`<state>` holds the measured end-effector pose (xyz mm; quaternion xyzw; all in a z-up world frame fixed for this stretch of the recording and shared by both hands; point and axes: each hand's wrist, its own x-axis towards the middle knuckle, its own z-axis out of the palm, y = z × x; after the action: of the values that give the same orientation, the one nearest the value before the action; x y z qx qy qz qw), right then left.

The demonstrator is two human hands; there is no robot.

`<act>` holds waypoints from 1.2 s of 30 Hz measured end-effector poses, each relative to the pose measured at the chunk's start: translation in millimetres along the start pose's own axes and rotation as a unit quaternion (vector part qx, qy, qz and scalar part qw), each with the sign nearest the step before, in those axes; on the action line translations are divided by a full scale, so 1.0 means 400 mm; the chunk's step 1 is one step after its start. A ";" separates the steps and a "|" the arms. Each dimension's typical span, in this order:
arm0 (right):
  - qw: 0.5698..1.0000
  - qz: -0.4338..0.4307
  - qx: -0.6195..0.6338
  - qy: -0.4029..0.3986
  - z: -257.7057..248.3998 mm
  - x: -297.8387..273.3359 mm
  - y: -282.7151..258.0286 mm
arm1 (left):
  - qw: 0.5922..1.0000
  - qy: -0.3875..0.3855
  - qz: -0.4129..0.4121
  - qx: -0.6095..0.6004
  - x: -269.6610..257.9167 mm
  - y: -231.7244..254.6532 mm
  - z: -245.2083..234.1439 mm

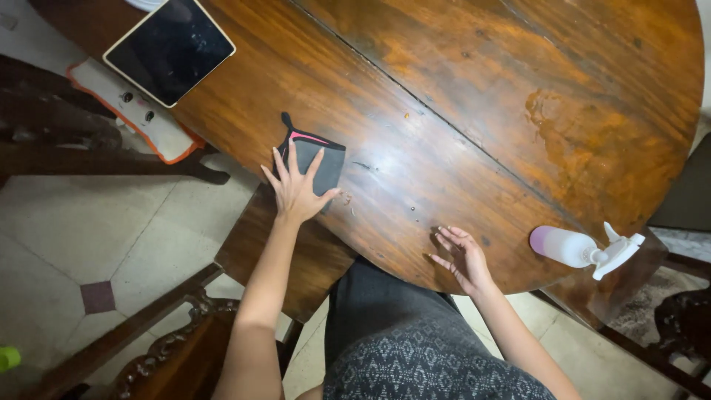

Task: The person is spraying and wiping down a wooden dining table using a cleaning spray and a cloth.

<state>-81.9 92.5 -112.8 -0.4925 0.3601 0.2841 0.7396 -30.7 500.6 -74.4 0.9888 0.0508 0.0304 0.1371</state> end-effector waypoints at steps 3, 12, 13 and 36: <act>1.000 -0.005 0.019 0.010 -0.013 -0.004 0.001 | 0.997 -0.078 -0.025 -0.013 0.015 -0.049 0.122; 0.993 -0.032 0.084 0.079 -0.193 -0.113 0.068 | 0.982 0.098 -0.154 0.049 0.264 -0.224 0.278; 0.992 -0.037 0.087 0.081 -0.225 -0.123 0.084 | 0.983 0.100 -0.149 0.047 0.320 -0.189 0.289; 0.891 -0.225 0.258 0.299 -0.552 -0.170 0.199 | 0.755 -0.310 0.044 -0.576 -0.060 0.946 0.934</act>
<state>-238.9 -89.9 -155.8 -0.4141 0.5047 -0.1536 0.7418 8.2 35.5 -330.5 0.6790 -0.0651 -0.2482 0.6878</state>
